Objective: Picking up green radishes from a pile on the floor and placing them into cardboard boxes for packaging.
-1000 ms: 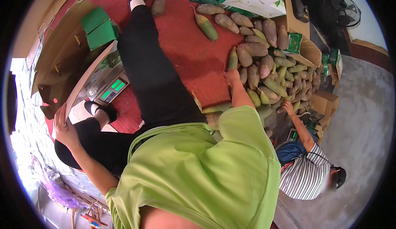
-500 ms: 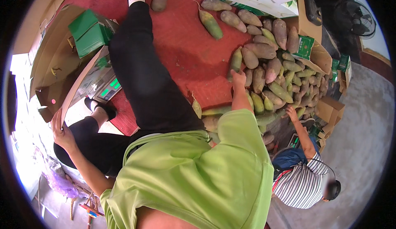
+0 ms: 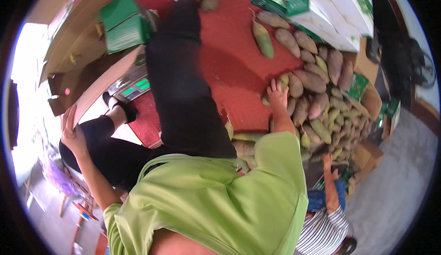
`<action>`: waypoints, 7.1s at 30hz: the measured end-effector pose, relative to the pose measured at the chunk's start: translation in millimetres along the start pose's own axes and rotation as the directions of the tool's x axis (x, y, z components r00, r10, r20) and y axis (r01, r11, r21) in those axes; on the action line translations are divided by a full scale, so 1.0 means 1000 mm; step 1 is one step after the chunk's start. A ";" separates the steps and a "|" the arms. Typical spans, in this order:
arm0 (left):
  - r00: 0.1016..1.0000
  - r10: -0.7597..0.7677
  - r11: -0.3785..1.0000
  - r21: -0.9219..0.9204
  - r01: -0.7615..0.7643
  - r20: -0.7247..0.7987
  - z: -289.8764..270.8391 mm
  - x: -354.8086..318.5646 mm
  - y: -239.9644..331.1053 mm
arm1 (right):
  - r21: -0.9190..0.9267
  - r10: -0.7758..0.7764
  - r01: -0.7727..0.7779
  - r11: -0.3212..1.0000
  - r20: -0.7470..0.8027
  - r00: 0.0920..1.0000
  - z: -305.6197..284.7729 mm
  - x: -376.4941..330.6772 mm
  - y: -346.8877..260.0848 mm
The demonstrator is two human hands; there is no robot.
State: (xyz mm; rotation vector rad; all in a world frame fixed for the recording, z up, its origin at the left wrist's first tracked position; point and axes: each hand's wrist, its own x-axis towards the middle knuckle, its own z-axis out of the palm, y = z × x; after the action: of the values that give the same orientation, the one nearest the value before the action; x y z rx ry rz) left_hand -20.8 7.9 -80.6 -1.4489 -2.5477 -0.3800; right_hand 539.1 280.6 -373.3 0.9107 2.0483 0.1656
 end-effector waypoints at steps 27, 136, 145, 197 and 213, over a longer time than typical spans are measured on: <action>0.994 0.041 0.997 0.076 -0.033 -0.101 -0.016 0.006 0.005 | 0.813 0.427 0.540 -0.217 -0.419 0.801 -0.228 0.012 0.036; 0.999 -0.005 1.000 0.024 0.006 -0.044 -0.015 0.021 0.005 | 0.875 0.139 -0.027 0.484 -0.046 0.989 -0.146 0.113 -0.007; 0.998 -0.033 0.999 -0.041 0.031 -0.045 -0.024 0.015 0.006 | 0.891 0.280 0.437 0.122 -0.453 0.846 -0.367 0.007 0.036; 0.987 0.150 0.978 0.154 -0.140 -0.059 -0.010 -0.002 -0.013 | 0.875 -0.203 -0.061 0.481 0.179 0.963 0.007 -0.085 -0.124; 0.967 0.172 0.983 0.092 -0.157 -0.188 -0.011 -0.006 -0.018 | 0.514 -0.093 -0.129 0.848 0.385 0.918 0.143 -0.161 -0.053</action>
State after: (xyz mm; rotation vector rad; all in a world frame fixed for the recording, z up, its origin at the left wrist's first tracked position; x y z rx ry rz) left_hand -33.4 -9.2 -74.5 -1.5021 -2.2457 -0.3745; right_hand 676.5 106.7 -377.1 1.1852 1.7146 -0.5716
